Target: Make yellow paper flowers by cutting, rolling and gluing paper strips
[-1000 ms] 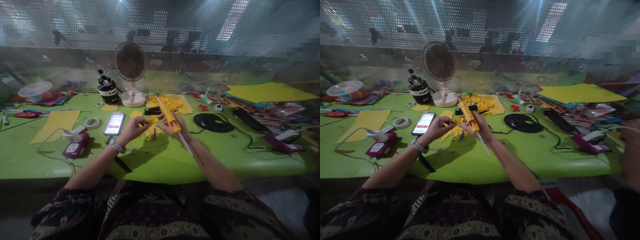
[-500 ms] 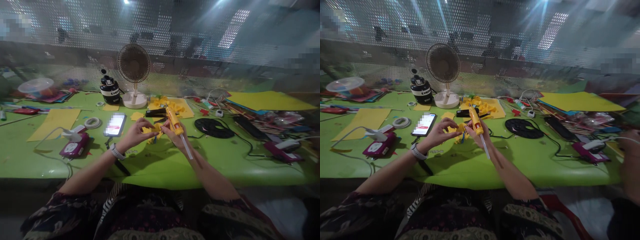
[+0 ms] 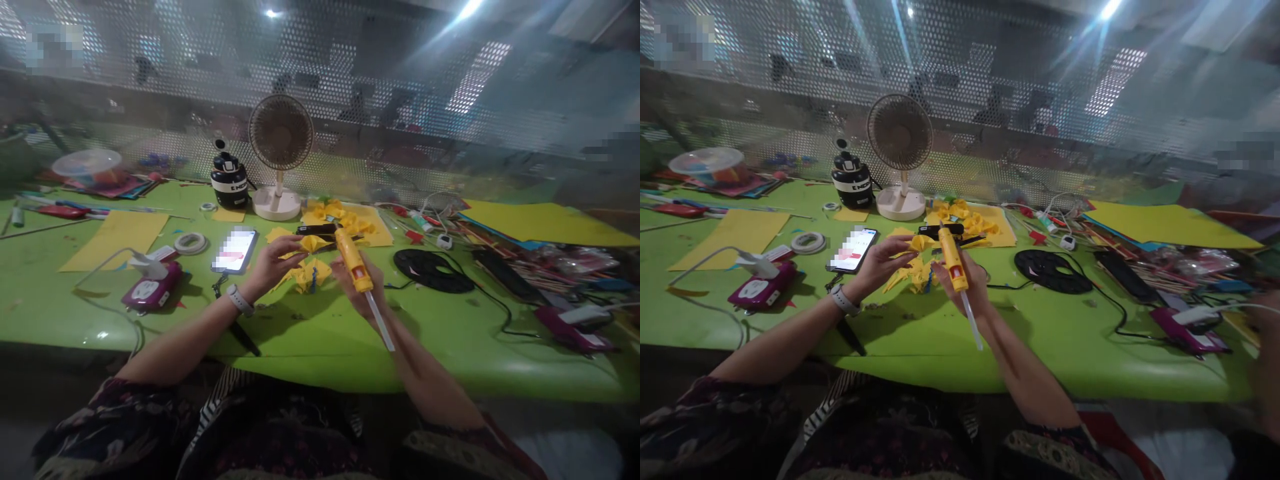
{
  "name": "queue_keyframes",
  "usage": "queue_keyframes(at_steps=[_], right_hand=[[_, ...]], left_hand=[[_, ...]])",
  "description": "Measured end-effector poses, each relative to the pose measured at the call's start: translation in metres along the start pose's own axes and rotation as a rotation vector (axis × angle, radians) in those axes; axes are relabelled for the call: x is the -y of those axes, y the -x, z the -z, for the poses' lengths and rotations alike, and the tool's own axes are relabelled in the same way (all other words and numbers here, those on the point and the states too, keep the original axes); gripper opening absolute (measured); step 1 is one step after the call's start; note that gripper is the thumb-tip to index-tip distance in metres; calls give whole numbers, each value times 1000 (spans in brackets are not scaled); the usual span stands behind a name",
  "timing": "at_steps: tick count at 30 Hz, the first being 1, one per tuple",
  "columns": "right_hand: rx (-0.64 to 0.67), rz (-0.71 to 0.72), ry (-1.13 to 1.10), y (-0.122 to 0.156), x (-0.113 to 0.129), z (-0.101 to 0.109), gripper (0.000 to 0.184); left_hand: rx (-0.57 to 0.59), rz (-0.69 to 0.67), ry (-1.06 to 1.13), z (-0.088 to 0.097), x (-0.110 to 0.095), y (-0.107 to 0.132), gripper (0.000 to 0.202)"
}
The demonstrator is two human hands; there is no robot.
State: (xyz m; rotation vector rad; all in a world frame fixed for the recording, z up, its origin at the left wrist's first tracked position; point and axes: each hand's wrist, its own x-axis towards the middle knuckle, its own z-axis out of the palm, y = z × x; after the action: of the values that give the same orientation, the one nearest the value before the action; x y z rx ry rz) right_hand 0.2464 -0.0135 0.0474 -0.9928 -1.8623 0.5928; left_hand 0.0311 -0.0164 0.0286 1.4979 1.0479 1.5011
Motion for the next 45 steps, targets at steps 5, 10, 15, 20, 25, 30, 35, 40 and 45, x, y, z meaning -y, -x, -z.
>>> queue_keyframes(at_steps=[5,10,15,20,25,30,35,40,45], right_hand=[[-31,243,189,11,5,-13,30],[-12,262,227,14,11,-16,27],[-12,237,255,15,15,-15,25],[-28,211,270,15,15,-15,27],[-35,206,257,14,14,-15,27],[-26,213,260,13,12,-14,26],[-23,197,273,13,10,-14,26],[-30,199,255,13,11,-15,26],[-30,212,272,12,10,-15,27]], left_hand=[[-35,-28,31,2,0,-3,28],[-36,-105,-13,2,-3,-3,22],[-56,-115,-35,2,-3,-2,20],[-67,-132,-62,1,-5,-1,20],[-88,-162,-77,1,-5,-1,19],[-97,-173,-86,1,-3,-2,18],[-79,-172,-77,1,-4,-1,18],[-69,-159,-62,1,-2,-1,20],[-78,-163,-62,1,-1,-1,21]])
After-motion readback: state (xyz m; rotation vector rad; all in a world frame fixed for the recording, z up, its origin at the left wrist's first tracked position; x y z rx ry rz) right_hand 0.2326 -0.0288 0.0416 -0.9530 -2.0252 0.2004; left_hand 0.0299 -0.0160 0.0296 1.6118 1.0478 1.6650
